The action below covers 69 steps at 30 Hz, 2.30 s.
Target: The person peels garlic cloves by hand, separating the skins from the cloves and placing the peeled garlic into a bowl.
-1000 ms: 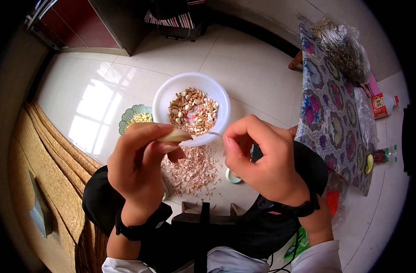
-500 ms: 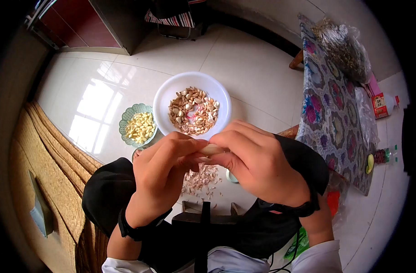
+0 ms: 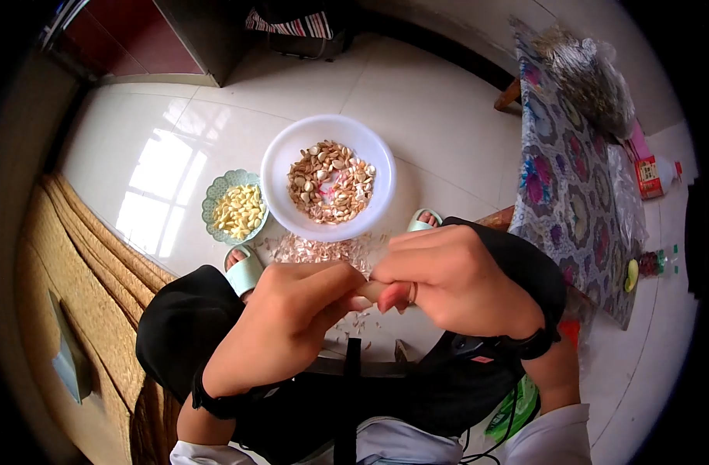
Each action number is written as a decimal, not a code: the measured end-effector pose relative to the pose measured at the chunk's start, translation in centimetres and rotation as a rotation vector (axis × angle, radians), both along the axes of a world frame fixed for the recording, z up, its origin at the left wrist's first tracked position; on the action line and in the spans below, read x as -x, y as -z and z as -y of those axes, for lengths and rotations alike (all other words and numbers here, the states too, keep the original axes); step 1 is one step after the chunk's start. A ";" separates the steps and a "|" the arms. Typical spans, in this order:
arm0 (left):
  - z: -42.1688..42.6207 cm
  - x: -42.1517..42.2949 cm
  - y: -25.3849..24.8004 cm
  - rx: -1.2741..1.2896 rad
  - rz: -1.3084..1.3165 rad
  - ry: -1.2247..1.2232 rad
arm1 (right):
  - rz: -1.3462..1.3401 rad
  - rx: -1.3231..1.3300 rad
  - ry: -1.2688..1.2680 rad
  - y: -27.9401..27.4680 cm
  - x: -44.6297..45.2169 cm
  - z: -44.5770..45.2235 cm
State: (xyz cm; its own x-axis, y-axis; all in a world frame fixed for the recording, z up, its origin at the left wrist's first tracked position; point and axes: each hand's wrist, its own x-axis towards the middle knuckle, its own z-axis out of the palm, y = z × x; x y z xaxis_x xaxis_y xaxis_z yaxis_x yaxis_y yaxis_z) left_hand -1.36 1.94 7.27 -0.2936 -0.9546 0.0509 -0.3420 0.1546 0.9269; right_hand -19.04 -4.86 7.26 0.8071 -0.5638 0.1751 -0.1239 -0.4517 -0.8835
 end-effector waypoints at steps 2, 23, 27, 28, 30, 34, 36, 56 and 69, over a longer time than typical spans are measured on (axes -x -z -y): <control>-0.2 -0.3 -0.2 -0.040 -0.035 0.016 | 0.022 -0.088 -0.024 0.0 0.0 -0.1; 0.1 0.5 1.8 0.256 -0.073 -0.264 | 0.016 0.017 0.265 -0.3 -0.6 -0.9; 0.1 1.1 0.8 -0.302 -0.420 -0.319 | 0.031 0.415 0.253 0.7 -1.1 -0.8; 0.2 1.3 0.8 -0.414 -0.484 -0.325 | 0.017 0.461 0.238 0.9 -1.1 -0.7; 0.2 1.9 1.8 -0.342 -0.484 -0.363 | -0.013 0.552 0.209 1.1 -1.1 -0.6; 0.2 2.1 2.5 -0.105 -0.266 -0.325 | -0.014 0.331 0.160 1.4 -0.9 -0.4; 0.1 2.0 2.5 -0.002 -0.164 -0.294 | -0.002 0.253 0.126 1.1 -0.6 -0.2; 0.1 0.5 2.6 0.514 0.158 -0.379 | 0.131 -0.007 0.229 1.9 -2.5 -2.7; -0.3 1.7 1.7 -0.249 -0.625 -0.234 | 0.108 0.198 0.195 0.8 -1.2 -2.0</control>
State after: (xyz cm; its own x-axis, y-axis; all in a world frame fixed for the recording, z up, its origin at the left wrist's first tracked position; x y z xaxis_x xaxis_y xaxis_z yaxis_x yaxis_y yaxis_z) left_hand -3.09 2.27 5.53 -0.0665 -0.9942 -0.0848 0.2668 -0.0996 0.9586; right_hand -17.87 -2.89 6.45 0.6577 -0.6527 0.3761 -0.1356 -0.5936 -0.7932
